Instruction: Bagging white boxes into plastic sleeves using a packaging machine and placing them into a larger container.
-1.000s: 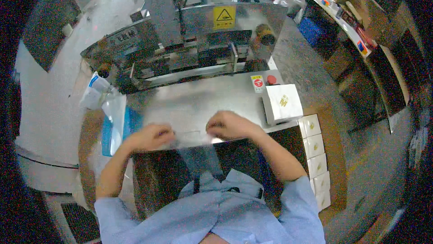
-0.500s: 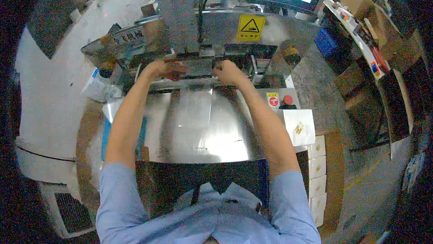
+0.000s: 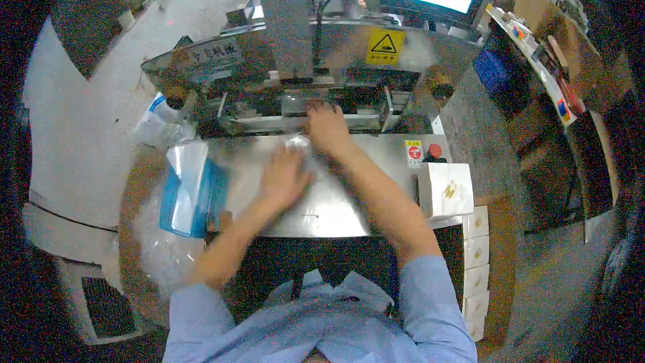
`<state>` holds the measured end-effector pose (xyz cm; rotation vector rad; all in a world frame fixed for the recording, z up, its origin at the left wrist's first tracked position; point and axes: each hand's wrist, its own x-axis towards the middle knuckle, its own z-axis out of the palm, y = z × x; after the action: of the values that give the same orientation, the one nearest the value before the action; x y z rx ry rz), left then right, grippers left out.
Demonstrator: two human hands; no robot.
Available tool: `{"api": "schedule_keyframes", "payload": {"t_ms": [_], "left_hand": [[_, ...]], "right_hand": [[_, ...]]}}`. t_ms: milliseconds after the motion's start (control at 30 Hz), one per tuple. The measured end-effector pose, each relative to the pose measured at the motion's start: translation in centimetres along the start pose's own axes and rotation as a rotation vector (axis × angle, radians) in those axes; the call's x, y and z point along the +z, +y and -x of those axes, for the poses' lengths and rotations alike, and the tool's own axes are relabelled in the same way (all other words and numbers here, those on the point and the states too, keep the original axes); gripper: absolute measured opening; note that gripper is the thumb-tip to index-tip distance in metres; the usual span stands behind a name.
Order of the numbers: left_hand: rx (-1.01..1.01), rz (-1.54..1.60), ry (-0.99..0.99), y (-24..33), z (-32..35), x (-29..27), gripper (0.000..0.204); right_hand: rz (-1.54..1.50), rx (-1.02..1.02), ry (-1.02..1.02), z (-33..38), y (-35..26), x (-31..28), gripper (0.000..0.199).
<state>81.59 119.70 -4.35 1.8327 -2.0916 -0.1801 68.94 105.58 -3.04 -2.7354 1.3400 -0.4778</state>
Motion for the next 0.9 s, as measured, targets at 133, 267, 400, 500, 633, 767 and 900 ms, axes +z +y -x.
{"api": "schedule_keyframes", "payload": {"t_ms": [133, 267, 400, 500, 633, 767, 900], "left_hand": [[0.036, -0.011, 0.200, 2.1, 7.5, 2.9, 0.071], [0.039, -0.005, 0.268, 2.4, 7.2, 3.7, 0.070], [0.015, 0.059, 0.208, 2.3, 8.0, 4.2, 0.069], [-0.020, 0.043, 0.197, 2.6, 8.1, 4.1, 0.067], [-0.021, 0.027, 0.167, 3.1, 7.9, 3.8, 0.066], [-0.020, 0.042, 0.217, 3.1, 8.0, 3.5, 0.063], [-0.084, 0.155, 0.202, 3.2, 8.1, 2.7, 0.065]], "right_hand": [[0.052, -0.105, 0.025, 0.1, 0.5, -0.3, 0.048], [0.012, -0.002, -0.054, -0.1, 1.0, -0.5, 0.047], [0.018, -0.052, -0.009, 0.1, 1.1, 1.0, 0.048], [0.007, 0.010, -0.101, -0.1, 0.8, 0.2, 0.052], [0.002, 0.015, -0.018, -0.3, 0.8, 0.0, 0.054], [-0.005, 0.028, -0.048, -1.2, 0.6, -0.6, 0.054], [-0.007, 0.066, -0.153, -2.0, 0.1, -1.2, 0.056]]}}
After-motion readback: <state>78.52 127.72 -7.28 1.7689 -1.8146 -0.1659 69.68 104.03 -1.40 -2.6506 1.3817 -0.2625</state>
